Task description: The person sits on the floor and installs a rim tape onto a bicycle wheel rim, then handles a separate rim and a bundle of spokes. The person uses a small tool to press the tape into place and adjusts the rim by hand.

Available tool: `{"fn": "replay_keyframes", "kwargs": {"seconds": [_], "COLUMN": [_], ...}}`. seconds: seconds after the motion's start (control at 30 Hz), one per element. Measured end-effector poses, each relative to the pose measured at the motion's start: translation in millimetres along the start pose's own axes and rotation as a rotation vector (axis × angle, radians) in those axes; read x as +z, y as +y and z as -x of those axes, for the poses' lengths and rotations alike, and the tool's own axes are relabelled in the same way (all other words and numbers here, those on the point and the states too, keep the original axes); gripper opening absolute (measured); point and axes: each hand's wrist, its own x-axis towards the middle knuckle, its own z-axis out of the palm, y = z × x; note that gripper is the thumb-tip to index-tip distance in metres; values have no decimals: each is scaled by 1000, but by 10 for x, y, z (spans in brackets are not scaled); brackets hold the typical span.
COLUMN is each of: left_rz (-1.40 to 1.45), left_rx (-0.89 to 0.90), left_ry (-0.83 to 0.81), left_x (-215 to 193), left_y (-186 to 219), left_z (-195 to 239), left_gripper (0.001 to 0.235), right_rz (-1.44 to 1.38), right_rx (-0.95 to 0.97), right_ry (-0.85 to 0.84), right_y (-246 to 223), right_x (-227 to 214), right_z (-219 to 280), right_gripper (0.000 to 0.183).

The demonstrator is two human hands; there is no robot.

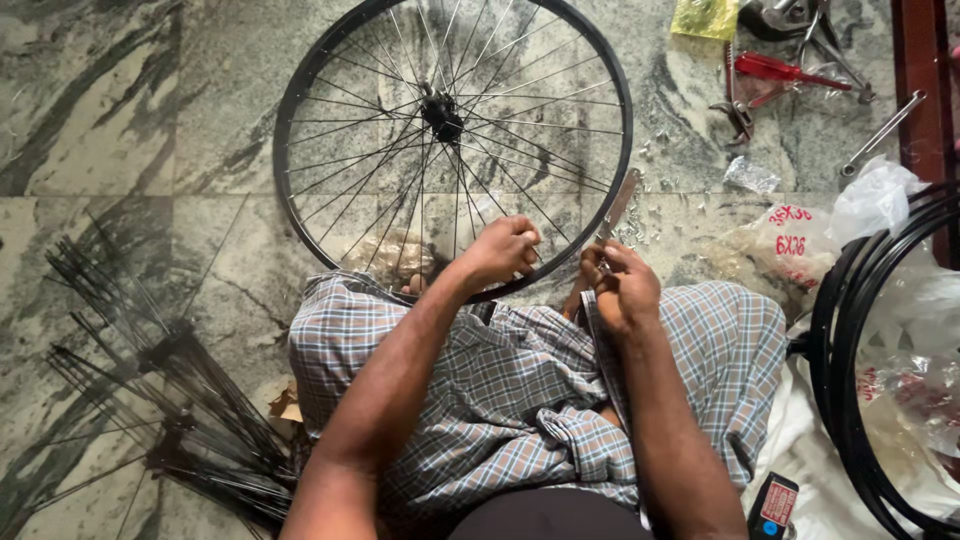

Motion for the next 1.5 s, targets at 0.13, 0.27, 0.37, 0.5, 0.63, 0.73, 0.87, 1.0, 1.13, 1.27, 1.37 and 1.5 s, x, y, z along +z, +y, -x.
{"fn": "replay_keyframes", "kwargs": {"seconds": [0.13, 0.27, 0.37, 0.5, 0.63, 0.73, 0.87, 1.0, 1.13, 1.27, 1.37, 1.5], "left_rz": [-273, -692, -915, -369, -57, 547, 811, 887, 857, 880, 1041, 733], "left_rx": [18, 76, 56, -5, 104, 385, 419, 373, 271, 277, 277, 228], "left_ry": [38, 5, 108, 449, 759, 769, 597, 465, 617, 727, 641, 608], "left_x": [52, 21, -103, -322, -460, -530, -711, -822, -577, -277, -204, -221], "left_y": [-24, 70, 202, 279, 156, 69, -28, -12, -35, -156, -189, -178], "left_z": [5, 245, 393, 191, -403, -818, -998, -983, -1003, -891, -695, -419], "left_gripper": [19, 24, 28, 32, 35, 26, 29, 19, 17, 26, 31, 34], "right_rz": [-97, -138, -161, -189, -129, -90, -65, -7, 55, 164, 171, -22], "right_rx": [-63, -171, -222, -250, -250, -246, -196, -258, -251, -235, -246, -306], "right_ry": [-160, -124, -87, -139, -146, -135, -127, -150, -123, -51, -54, -195], "right_y": [86, 175, 96, 137, 232, 241, 256, 273, 269, 340, 334, 255], "right_x": [-156, -232, -230, -142, 22, 114, 155, 273, 305, 235, 241, 215], "right_z": [-161, -291, -324, -262, -182, -107, 34, 89, 85, 95, 13, -80], "right_gripper": [34, 29, 30, 28, 26, 28, 30, 24, 20, 16, 16, 22]}}
